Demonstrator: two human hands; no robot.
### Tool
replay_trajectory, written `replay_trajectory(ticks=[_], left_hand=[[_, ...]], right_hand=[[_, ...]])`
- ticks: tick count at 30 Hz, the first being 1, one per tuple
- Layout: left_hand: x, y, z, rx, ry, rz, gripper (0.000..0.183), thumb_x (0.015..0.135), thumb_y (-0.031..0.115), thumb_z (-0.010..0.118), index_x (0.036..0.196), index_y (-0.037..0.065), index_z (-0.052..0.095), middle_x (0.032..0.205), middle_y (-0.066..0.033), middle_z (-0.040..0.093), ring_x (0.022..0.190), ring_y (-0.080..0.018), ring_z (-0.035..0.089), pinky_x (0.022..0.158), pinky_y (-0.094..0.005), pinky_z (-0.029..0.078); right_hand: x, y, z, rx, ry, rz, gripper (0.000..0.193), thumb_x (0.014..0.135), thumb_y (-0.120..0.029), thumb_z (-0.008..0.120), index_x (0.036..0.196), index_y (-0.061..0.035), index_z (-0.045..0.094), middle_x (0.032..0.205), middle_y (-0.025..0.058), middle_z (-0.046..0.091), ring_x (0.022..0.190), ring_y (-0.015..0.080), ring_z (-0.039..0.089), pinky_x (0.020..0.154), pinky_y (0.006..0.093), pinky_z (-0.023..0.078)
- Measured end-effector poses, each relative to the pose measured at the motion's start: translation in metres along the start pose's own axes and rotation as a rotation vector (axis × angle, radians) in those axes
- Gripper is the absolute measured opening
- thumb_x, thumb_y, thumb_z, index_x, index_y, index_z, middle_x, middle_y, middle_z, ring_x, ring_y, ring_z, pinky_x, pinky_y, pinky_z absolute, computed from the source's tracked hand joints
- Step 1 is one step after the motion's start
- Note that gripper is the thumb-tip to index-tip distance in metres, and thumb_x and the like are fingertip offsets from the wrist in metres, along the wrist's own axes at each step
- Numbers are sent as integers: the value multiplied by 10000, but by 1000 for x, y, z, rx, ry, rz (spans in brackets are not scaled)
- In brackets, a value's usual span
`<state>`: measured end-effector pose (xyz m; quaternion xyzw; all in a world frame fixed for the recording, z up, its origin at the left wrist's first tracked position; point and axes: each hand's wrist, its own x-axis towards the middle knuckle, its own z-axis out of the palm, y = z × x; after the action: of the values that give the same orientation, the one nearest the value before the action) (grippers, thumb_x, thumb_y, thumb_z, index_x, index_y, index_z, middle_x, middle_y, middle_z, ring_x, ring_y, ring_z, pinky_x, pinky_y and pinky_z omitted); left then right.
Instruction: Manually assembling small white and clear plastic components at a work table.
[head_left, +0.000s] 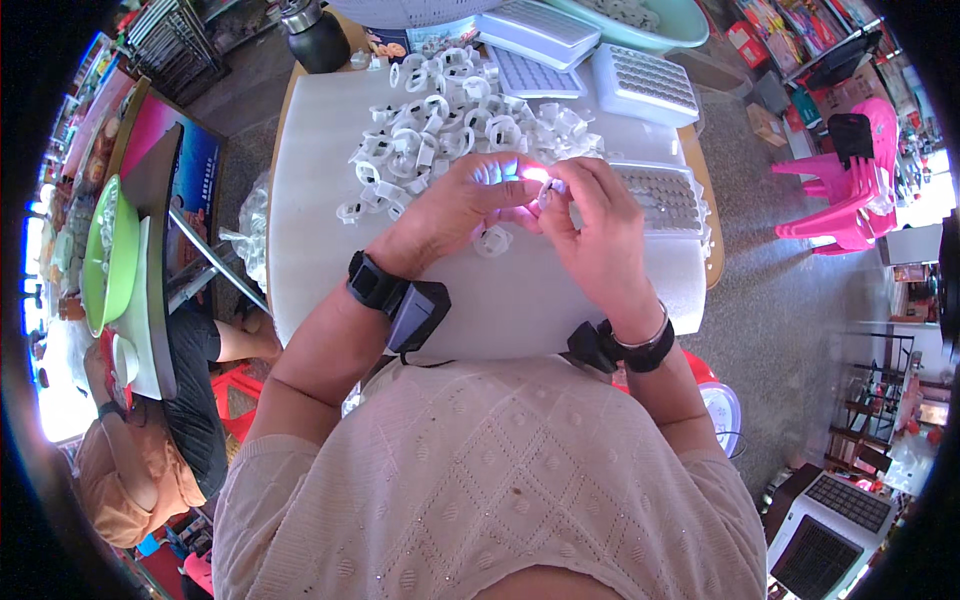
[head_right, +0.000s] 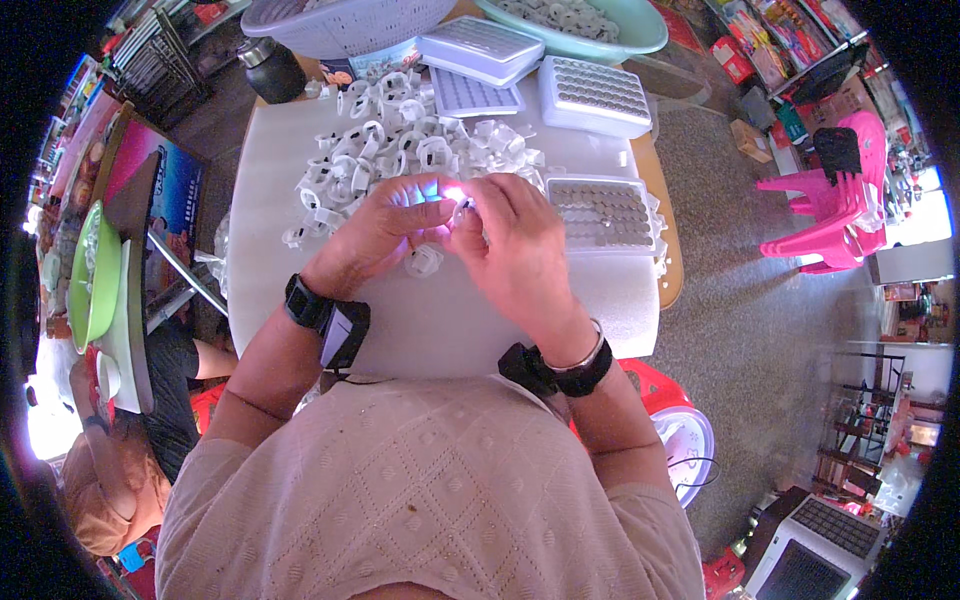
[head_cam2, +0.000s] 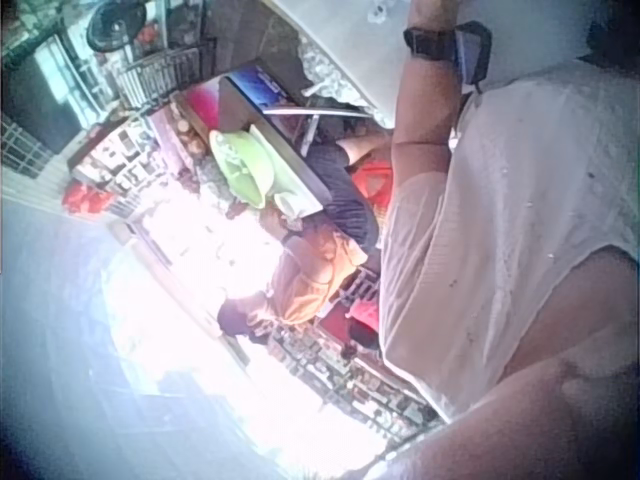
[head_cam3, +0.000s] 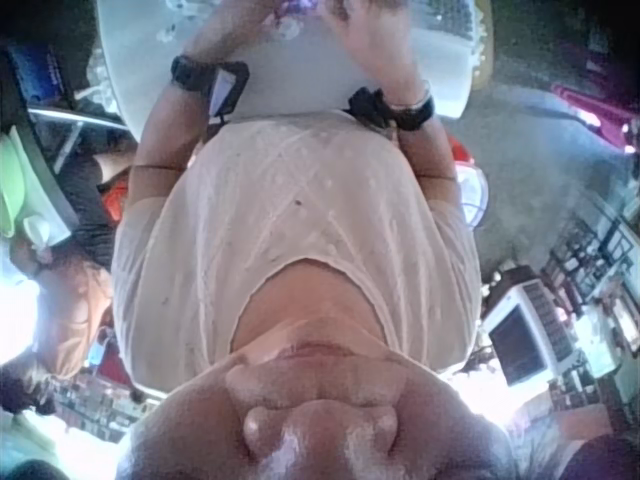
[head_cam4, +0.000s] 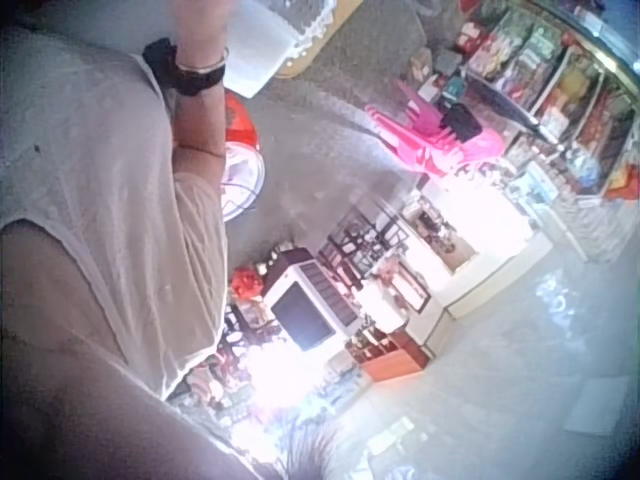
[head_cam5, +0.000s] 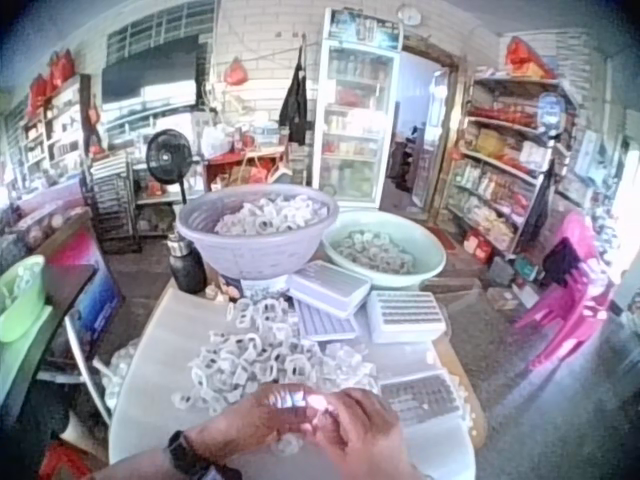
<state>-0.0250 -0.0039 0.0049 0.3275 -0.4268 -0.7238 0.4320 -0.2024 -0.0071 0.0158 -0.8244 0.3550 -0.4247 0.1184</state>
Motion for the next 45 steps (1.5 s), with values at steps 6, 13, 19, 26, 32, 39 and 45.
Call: replay_trajectory(ticks=[6, 13, 19, 26, 32, 39, 45], left_hand=[[0, 1, -2, -35, -9, -34, 291, 899, 199, 596, 1104, -7, 589, 985, -77, 633, 866, -147, 613, 749, -290, 522], [0, 2, -1, -23, -8, -17, 286, 904, 206, 584, 1106, 3, 595, 1002, -74, 638, 885, -148, 610, 755, -282, 517], [0, 2, 1, 47, -19, 3, 274, 909, 186, 572, 1108, -2, 590, 1007, -70, 637, 883, -134, 605, 754, -271, 512], [5, -4, -5, -10, -38, -14, 304, 924, 212, 554, 1130, -11, 568, 981, -86, 634, 811, -132, 613, 697, -264, 518], [3, -1, -14, -117, -154, -94, 313, 942, 227, 523, 1140, -14, 548, 920, -81, 623, 731, -138, 614, 613, -274, 518], [1, 5, 7, 104, -9, 63, 373, 950, 214, 499, 1260, 7, 488, 992, -86, 622, 861, -173, 625, 723, -281, 509], [3, 4, -7, 7, 65, 141, 348, 940, 146, 499, 1245, -22, 499, 1044, -104, 622, 886, -177, 632, 736, -284, 520]], right_hand=[[-1, 0, 1, 181, 31, 131, 262, 732, -34, 644, 984, -26, 573, 943, 138, 580, 810, 318, 597, 685, 391, 491], [-2, -9, -1, 106, 48, 22, 364, 715, -10, 655, 1058, -43, 537, 966, 124, 577, 852, 301, 557, 730, 385, 463], [-5, -8, 6, 127, 37, 43, 368, 701, 9, 645, 1047, -52, 534, 927, 115, 571, 823, 286, 548, 712, 385, 455], [0, -10, -2, 232, 45, 116, 288, 753, -14, 640, 1027, -36, 554, 882, 106, 570, 755, 236, 564, 654, 337, 464], [-3, -1, -8, 449, -8, 392, 174, 832, -77, 622, 990, -9, 600, 802, 63, 602, 648, 129, 548, 584, 248, 436], [-3, 2, -4, 958, 131, 811, 151, 845, -96, 613, 955, 7, 611, 740, 12, 607, 600, 56, 514, 556, 194, 413], [1, 0, -2, 575, 124, 580, 136, 828, -87, 618, 947, -22, 610, 753, 52, 620, 610, 130, 551, 555, 260, 442]])
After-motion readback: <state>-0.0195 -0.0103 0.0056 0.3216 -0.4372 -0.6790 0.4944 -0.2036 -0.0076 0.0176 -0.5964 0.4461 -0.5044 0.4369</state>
